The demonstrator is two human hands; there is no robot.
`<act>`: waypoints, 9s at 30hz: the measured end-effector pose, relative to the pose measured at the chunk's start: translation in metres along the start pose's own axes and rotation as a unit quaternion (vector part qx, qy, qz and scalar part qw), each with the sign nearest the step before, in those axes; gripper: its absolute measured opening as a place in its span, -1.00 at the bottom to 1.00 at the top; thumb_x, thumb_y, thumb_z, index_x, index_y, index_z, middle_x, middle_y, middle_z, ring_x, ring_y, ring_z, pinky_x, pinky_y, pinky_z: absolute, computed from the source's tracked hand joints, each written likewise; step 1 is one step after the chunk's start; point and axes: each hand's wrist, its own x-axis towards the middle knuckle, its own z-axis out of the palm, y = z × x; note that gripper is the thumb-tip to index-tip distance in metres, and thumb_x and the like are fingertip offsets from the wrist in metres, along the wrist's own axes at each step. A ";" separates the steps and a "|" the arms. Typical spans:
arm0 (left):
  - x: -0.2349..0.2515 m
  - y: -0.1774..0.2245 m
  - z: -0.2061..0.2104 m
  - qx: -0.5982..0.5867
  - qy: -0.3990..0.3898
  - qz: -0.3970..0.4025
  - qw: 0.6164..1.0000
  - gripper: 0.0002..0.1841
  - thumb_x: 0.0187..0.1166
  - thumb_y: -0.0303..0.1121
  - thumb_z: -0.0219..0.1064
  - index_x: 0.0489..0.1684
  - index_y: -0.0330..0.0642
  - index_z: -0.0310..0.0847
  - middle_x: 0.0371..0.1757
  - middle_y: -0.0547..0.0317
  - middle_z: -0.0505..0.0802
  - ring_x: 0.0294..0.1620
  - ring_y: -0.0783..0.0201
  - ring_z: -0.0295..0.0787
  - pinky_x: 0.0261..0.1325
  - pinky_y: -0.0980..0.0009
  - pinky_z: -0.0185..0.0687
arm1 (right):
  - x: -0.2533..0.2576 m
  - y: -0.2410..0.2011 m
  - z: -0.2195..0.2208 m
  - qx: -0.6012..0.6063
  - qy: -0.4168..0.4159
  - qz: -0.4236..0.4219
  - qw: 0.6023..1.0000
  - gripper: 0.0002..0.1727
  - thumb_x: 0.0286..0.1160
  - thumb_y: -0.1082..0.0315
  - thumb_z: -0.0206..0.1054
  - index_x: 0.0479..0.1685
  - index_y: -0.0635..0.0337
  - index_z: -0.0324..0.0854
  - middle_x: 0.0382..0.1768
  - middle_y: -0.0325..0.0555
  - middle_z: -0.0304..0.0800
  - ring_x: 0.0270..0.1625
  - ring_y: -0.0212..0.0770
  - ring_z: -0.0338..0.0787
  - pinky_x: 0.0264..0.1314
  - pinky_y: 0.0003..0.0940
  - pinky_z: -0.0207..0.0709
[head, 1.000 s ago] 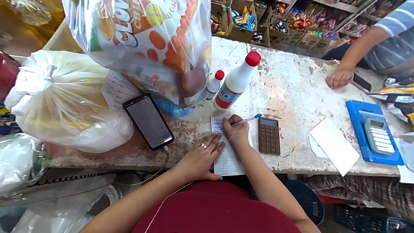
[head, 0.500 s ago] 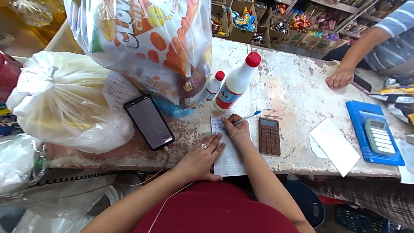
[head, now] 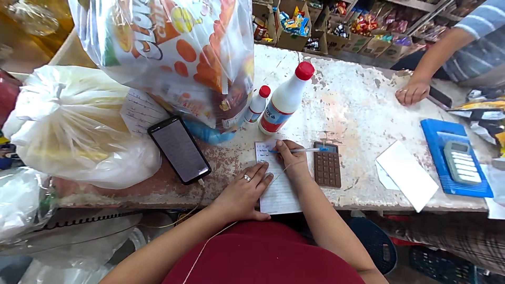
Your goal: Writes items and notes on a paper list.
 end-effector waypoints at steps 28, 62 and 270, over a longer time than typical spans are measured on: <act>0.000 0.000 -0.001 0.004 -0.006 -0.003 1.000 0.19 0.22 0.57 0.27 0.78 -0.20 0.24 0.84 -0.22 0.25 0.85 -0.18 0.12 0.78 -0.09 0.13 | 0.002 0.002 0.009 -0.095 0.003 -0.017 0.995 -0.65 0.48 0.35 0.50 -0.60 0.10 0.45 -0.73 -0.42 0.46 -0.68 -0.60 0.43 -0.57 -0.66 0.35; 0.000 -0.001 0.000 0.009 -0.002 0.003 1.000 0.17 0.25 0.57 0.23 0.77 -0.21 0.25 0.84 -0.22 0.24 0.85 -0.17 0.12 0.77 -0.09 0.14 | 0.004 -0.004 0.012 -0.142 0.016 -0.004 0.990 -0.60 0.43 0.43 0.47 -0.75 0.10 0.42 -0.78 -0.43 0.42 -0.69 -0.64 0.37 -0.60 -0.68 0.25; -0.002 -0.001 0.003 -0.002 0.069 0.006 0.998 0.02 0.36 0.43 0.28 0.59 -0.35 0.44 0.71 -0.26 0.48 0.77 -0.15 0.33 0.74 -0.03 0.27 | 0.003 -0.008 0.023 -0.189 -0.008 0.006 0.982 -0.61 0.42 0.42 0.46 -0.76 0.12 0.44 -0.78 -0.36 0.41 -0.70 -0.57 0.36 -0.61 -0.62 0.24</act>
